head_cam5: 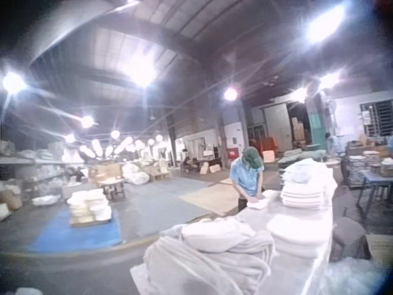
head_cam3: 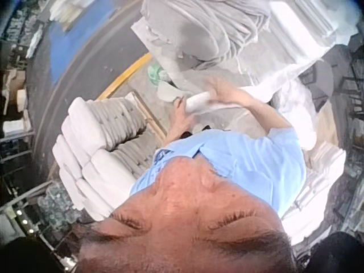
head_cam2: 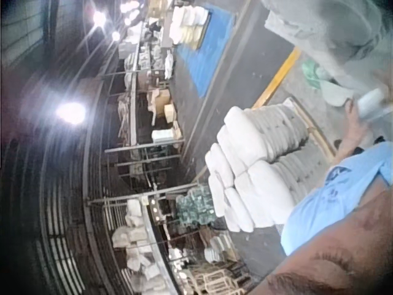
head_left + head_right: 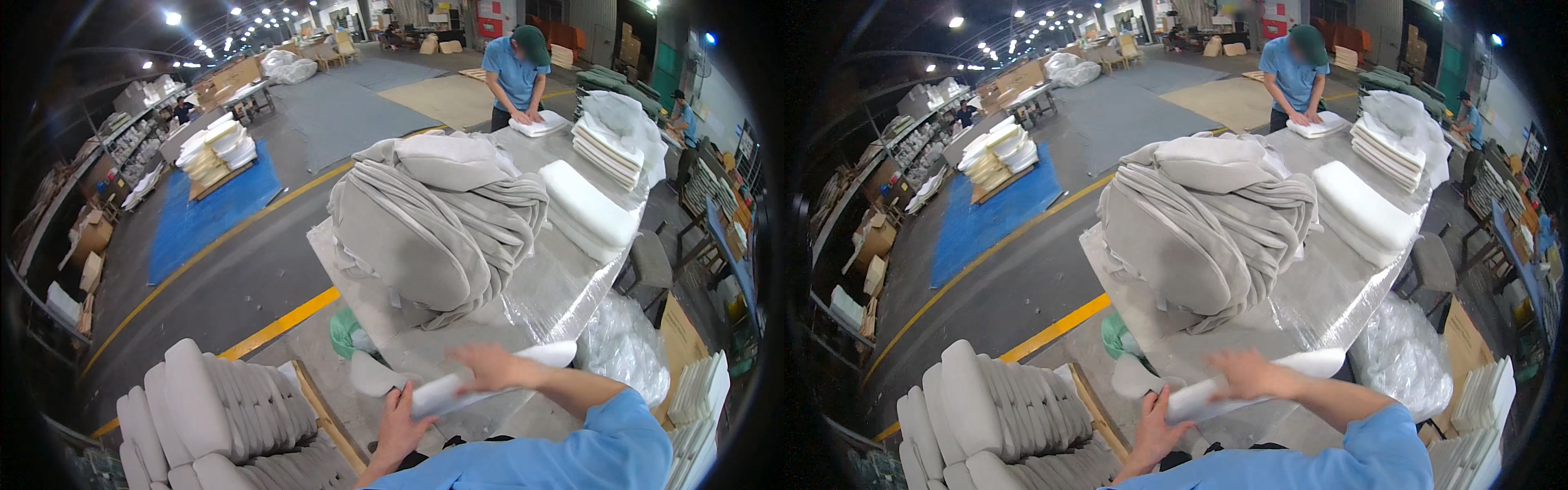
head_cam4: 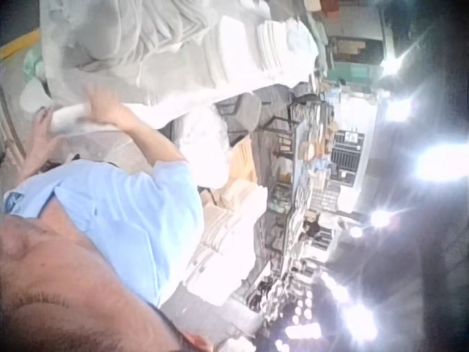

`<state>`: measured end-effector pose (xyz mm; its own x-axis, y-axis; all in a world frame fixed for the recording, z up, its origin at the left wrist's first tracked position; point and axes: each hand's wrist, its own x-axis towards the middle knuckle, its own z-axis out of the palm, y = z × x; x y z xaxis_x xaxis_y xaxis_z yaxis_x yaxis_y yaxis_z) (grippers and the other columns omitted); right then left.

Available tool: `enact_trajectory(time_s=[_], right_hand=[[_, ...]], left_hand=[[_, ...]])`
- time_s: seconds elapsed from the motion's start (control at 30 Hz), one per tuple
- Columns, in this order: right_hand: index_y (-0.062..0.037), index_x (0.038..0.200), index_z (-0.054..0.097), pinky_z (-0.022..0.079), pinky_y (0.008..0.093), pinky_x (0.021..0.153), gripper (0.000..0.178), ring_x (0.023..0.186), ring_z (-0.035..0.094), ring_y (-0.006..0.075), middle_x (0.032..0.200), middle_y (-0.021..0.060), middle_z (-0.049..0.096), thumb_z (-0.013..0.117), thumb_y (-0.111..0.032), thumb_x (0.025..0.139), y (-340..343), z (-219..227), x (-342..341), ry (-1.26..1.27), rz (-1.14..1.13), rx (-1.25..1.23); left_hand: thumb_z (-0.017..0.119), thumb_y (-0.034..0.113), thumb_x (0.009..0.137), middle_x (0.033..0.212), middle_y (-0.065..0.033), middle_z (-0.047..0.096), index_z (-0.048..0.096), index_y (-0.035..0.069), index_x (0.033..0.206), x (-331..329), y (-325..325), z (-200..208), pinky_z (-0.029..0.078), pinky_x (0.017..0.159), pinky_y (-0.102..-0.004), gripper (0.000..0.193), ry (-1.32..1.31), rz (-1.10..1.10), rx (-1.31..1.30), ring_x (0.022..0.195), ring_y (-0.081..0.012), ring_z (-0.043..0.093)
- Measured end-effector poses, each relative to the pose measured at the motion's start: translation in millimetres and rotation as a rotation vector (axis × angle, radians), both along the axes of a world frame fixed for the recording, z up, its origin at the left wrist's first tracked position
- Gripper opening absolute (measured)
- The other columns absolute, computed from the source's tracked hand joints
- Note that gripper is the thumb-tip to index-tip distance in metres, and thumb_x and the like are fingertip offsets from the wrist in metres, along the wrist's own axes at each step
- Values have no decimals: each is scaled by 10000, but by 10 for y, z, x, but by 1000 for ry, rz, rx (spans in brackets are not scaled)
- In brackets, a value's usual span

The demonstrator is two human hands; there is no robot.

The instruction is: The person inserts white foam inserts into gray fabric covers, aligns the edges, and secures the openings by hand. The finished cushions are stacked on a nearby pallet while the person continues the process with additional inserts and covers.

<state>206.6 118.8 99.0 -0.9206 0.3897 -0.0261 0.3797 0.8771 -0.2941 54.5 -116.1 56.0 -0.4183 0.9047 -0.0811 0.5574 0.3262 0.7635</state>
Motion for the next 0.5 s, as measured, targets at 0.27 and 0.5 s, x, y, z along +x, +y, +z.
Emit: enact_trajectory(time_s=[0.27, 0.5], right_hand=[[-22, 1491, 464, 441, 551, 1067, 983, 1308, 549, 402, 1417, 196, 596, 897, -482, 737, 1616, 931, -1377, 358, -509, 227], [30, 1197, 681, 555, 534, 949, 484, 1098, 723, 413, 1111, 220, 756, 792, -245, 815, 1755, 660, -1974, 204, -351, 58]], left_hand=[[934, 280, 724, 1260, -193, 574, 552, 10, 1491, 361, -160, -113, 548, 947, -436, 898, 192, 148, 64, 1135, -375, 642], [924, 215, 696, 1253, -218, 575, 575, 16, 1474, 629, -94, -223, 539, 958, -447, 876, 198, 288, 120, 1109, -395, 635]])
